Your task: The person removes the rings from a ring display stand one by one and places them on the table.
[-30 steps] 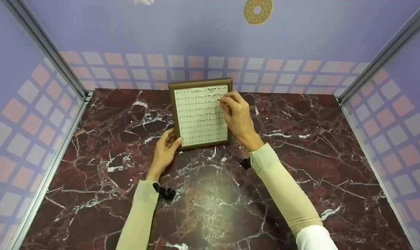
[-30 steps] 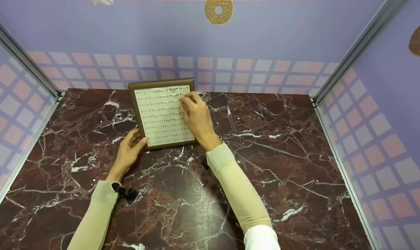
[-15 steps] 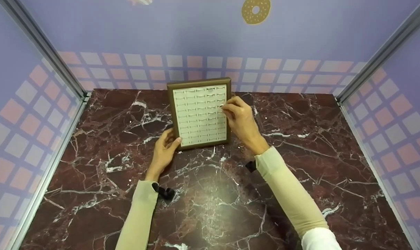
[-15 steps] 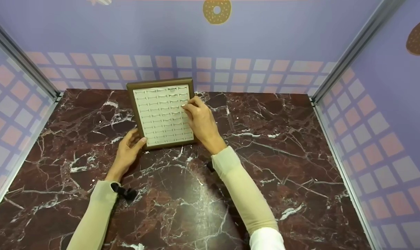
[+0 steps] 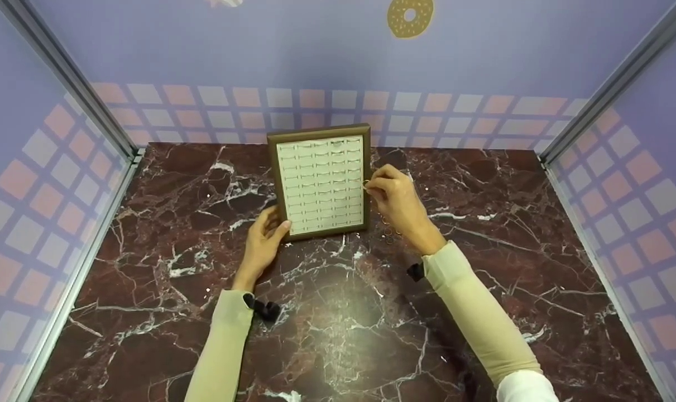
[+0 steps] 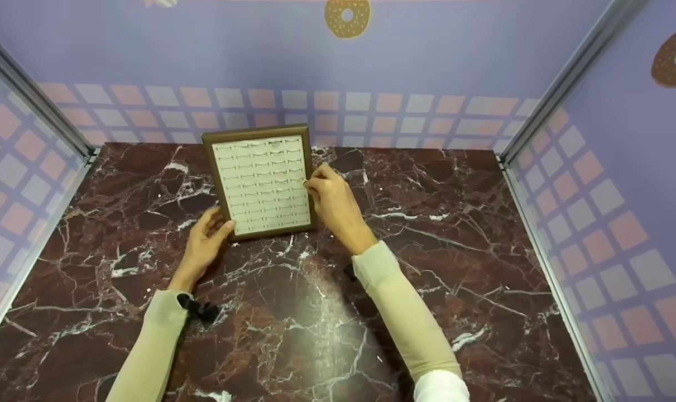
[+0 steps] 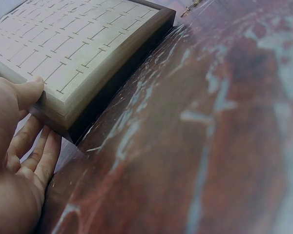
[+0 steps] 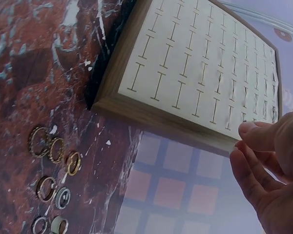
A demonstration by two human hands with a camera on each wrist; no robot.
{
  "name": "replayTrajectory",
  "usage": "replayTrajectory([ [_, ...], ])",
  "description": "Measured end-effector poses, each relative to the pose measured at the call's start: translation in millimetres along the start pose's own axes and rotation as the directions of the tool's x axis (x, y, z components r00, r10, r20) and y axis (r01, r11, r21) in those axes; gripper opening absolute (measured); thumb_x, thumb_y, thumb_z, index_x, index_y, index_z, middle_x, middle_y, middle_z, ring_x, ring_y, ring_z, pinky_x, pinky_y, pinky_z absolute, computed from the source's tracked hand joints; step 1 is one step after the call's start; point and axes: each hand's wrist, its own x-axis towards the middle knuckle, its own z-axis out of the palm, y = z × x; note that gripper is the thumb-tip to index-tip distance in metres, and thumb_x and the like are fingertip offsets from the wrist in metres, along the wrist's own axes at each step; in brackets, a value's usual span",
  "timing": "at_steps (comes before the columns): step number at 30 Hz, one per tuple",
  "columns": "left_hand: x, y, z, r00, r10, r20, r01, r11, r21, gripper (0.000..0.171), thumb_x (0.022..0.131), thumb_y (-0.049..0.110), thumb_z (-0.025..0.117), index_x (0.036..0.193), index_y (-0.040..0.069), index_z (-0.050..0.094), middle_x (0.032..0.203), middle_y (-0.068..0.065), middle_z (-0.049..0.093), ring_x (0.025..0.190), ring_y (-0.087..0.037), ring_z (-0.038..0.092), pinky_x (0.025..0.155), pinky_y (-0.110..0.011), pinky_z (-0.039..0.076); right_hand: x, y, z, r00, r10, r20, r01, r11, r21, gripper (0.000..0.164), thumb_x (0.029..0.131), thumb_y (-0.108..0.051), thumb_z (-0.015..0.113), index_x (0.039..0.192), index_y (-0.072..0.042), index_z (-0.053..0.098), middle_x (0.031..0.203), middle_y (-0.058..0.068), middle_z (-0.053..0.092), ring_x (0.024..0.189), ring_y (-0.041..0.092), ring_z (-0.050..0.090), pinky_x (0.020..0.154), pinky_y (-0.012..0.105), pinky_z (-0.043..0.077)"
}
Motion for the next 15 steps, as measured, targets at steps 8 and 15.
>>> replayTrajectory([
  [8,-1.3,0.6,-2.0,1.0,-0.006,0.006,0.006,1.0,-0.007,0.049,0.105,0.012,0.07,0.15,0.001,0.055,0.147,-0.023,0.063,0.132,-0.034,0.061,0.116,-0.048,0.049,-11.7,6.9,-4.2,0.999,0.031,0.033,-0.031,0.999,-0.01,0.008,0.096,0.005,0.075,0.096,0.003,0.082,0.102,0.015,0.069,0.095,0.032,0.07,0.088,0.038,0.063],
  [15,-0.5,0.4,-0.9,1.0,-0.002,0.0,0.002,1.0,-0.002,0.05,0.104,0.012,0.071,0.15,0.0,0.055,0.146,-0.025,0.062,0.132,-0.037,0.061,0.117,-0.05,0.049,-22.2,9.8,-10.3,0.998,0.035,0.043,-0.035,0.999,0.018,0.009,0.096,0.007,0.072,0.097,0.006,0.081,0.101,0.016,0.069,0.093,0.031,0.071,0.086,0.032,0.065],
])
